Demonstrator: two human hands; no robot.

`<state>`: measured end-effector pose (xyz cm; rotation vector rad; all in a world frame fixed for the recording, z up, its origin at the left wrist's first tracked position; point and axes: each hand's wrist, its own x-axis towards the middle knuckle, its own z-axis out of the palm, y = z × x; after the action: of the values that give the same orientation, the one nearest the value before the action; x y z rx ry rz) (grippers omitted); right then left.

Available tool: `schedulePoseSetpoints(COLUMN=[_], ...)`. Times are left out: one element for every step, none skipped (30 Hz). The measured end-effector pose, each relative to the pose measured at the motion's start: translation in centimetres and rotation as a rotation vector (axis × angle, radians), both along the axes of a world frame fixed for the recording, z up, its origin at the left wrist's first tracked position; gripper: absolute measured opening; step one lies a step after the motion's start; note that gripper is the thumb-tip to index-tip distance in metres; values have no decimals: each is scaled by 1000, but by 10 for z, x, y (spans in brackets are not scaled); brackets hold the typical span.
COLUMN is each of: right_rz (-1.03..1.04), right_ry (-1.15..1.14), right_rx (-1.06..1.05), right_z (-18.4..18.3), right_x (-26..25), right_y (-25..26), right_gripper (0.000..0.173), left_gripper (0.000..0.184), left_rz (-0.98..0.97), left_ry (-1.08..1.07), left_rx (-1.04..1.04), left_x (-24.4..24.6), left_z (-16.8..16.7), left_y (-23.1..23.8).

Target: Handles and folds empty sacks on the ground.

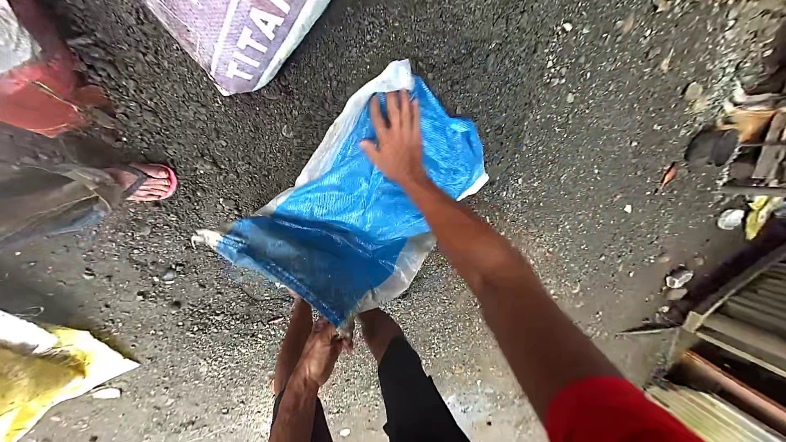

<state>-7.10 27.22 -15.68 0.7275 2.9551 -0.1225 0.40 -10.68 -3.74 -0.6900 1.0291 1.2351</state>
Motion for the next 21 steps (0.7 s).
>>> schedulePoseSetpoints(right_rz=[-34, -13, 41, 99, 136, 148, 135, 89, 7, -100, -214, -321, -400, -441, -456, -451, -463, -510, -584, -650, -669], right_ry=[-7, -44, -93, -162, -243, -301, -335, -374, -419, -460, -485, -464, -387, -277, -229, -290, -405, -445, -368, -182, 13], right_rx=[-56, -114, -176, -249, -307, -333, -345, -363, -366, -359, -345, -334, -357, -395, -450, -513, -551, -564, -580, -652, -766], right_z=[-12, -23, -32, -34, -30, -20, -6, 10, 28, 48, 70, 95, 120, 143, 164, 184, 202, 223, 251, 287, 327], right_x=[11, 23, 36, 53, 72, 91, 107, 123, 138, 152, 161, 166, 171, 175, 180, 190, 199, 204, 203, 194, 180], right_y=[-25, -47, -61, -68, -65, -54, -38, -21, -5, 12, 31, 50, 68, 84, 98, 108, 114, 117, 112, 99, 81], right_gripper=[83, 86, 86, 84, 78, 67, 53, 40, 30, 26, 26, 30, 34, 35, 36, 38, 43, 49, 53, 57, 58], left_gripper=[22, 24, 26, 26, 25, 23, 19, 15, 14, 16, 17, 18, 18, 18, 17, 17, 16, 19, 23, 26, 27], left_rz=[8, 15, 20, 30, 49, 90, 138, 170, 191, 209, 222, 229, 229, 214, 181, 124, 52, -44, -142, -243, -360], left_ry=[-3, -4, -3, -9, -19, -29, -42, -49, -51, -47, -37, -32, -20, 9, 57, 131, 230, 344, 451, 565, 693], left_rx=[16, 10, -10, -25, -18, 7, 47, 102, 170, 248, 340, 440, 526, 581, 590, 564, 512, 458, 429, 420, 419], left_x=[1, 1, 1, 3, 5, 6, 5, 3, 2, 2, 2, 5, 8, 12, 17, 23, 27, 28, 25, 21, 18], left_z=[1, 1, 3, 10, 20, 33, 48, 67, 89, 114, 139, 165, 191, 213, 232, 247, 259, 273, 287, 300, 312], left_y=[5, 9, 7, 2, -2, -4, -3, 0, 4, 13, 25, 39, 55, 71, 86, 100, 114, 129, 140, 150, 157])
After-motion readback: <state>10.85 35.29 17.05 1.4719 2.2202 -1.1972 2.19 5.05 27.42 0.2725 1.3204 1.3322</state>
